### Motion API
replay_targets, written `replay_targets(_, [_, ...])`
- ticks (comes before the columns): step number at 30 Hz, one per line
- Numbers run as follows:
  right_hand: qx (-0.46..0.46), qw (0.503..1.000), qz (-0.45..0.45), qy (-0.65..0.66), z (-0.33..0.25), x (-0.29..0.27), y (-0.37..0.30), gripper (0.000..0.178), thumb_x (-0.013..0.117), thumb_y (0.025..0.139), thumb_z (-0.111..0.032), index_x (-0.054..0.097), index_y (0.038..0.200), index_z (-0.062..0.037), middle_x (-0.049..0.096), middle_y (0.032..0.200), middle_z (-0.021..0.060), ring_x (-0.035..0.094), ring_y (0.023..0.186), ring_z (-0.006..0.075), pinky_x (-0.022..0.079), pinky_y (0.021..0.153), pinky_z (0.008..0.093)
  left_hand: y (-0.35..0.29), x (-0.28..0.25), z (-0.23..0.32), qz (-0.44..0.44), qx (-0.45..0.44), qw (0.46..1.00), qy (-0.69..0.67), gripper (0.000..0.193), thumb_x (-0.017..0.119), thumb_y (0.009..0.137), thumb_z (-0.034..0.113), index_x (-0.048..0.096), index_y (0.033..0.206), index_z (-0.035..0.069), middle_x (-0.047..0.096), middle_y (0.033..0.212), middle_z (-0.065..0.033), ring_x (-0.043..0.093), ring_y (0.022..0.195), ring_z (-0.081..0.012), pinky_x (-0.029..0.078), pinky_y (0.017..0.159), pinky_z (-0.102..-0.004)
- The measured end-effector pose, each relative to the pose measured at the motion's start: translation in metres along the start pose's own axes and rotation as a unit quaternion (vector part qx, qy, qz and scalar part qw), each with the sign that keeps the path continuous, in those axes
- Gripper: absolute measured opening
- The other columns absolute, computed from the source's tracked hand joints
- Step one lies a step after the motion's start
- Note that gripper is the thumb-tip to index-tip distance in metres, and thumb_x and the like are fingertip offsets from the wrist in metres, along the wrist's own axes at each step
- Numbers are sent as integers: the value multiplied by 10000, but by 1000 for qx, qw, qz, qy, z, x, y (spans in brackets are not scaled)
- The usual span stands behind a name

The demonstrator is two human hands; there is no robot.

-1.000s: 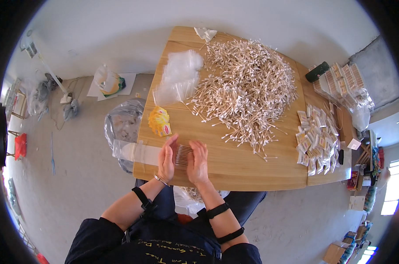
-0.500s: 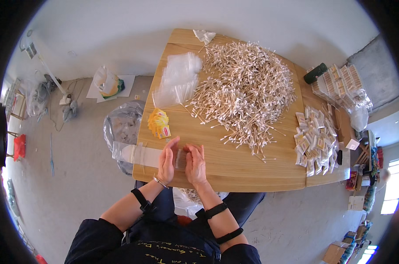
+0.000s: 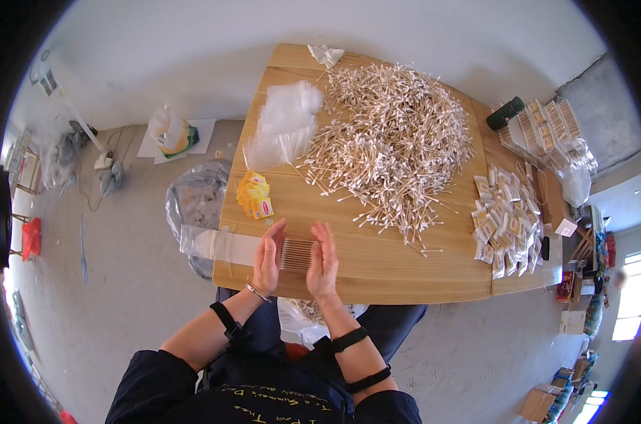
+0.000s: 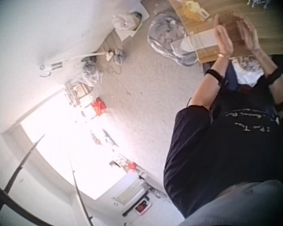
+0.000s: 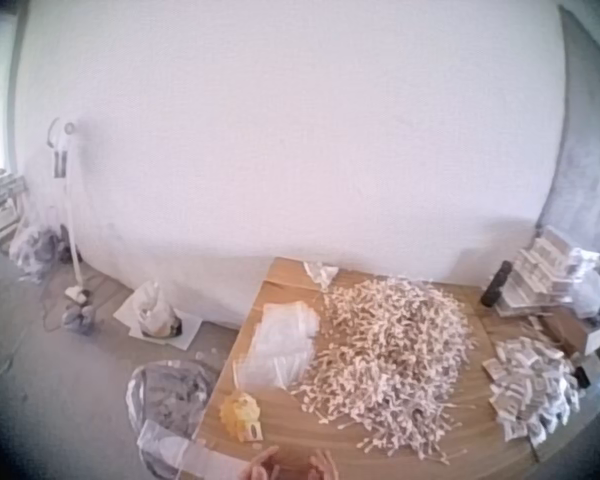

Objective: Gathering loose cotton swabs from a pile and placing them into small clear plastic bags.

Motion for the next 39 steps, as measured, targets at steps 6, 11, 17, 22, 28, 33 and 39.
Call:
replay_targets(6, [-89,928,-152,-329,-10,-22,-17,674,530,923,-244,230,1444,62,201,1515,265,189,1416,402,170,1154,461,0,-2,-1,13,-2,1000,-2,671,345,1003,491,366,1401,-49,374,1457,-168,330,1370,-267,247,1129,-362])
replay_targets(11, [-96,838,-244,-479,-19,-8,-24,863,541,877,-485,230,1424,105,173,1513,295,150,1429,401,125,1166,472,2,3,2,0,11,998,57,648,327,1015,471,362,1406,-44,361,1469,-186,324,1374,-273,252,1123,-362])
replay_targets(17, [-86,828,-247,-496,-16,-4,-26,903,510,874,-532,209,1417,125,171,1505,307,126,1433,402,101,1167,477,1,1,1,-3,-1,998,65,591,307,1030,420,370,1406,-31,363,1470,-186,319,1377,-269,256,1119,-354])
replay_targets(22, [-98,829,-235,-498,-21,-4,-27,1039,552,796,-657,238,1416,116,195,1507,286,146,1429,396,118,1167,474,2,-3,12,-6,-1,995,102,510,384,1021,345,415,1368,-28,402,1436,-183,347,1356,-271,280,1105,-354])
replay_targets(28, [-115,842,-217,-480,-21,-6,-26,1081,568,761,-675,236,1413,121,198,1497,306,181,1415,418,134,1158,493,-23,-21,61,-181,11,849,497,476,551,924,225,435,1342,29,527,1174,-194,524,1089,-361,428,940,-408])
replay_targets(33, [-107,822,-225,-511,-17,-5,-25,1071,577,745,-652,239,1420,107,187,1511,283,158,1428,397,125,1164,483,-56,-10,74,-281,43,735,616,626,624,869,382,410,1353,48,536,1045,-192,539,980,-377,447,866,-445])
replay_targets(39, [-117,827,-213,-507,-12,-4,-26,1032,563,763,-632,255,1420,101,198,1512,273,170,1428,390,129,1166,479,-55,-2,71,-267,56,717,642,714,619,851,460,389,1370,27,534,1049,-181,543,993,-354,443,865,-438])
Point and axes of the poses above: each hand's wrist, its own y-axis towards the middle knuckle, its own x-axis out of the palm, z = x × y, the point moved 1 cm from there along y, towards the middle knuckle
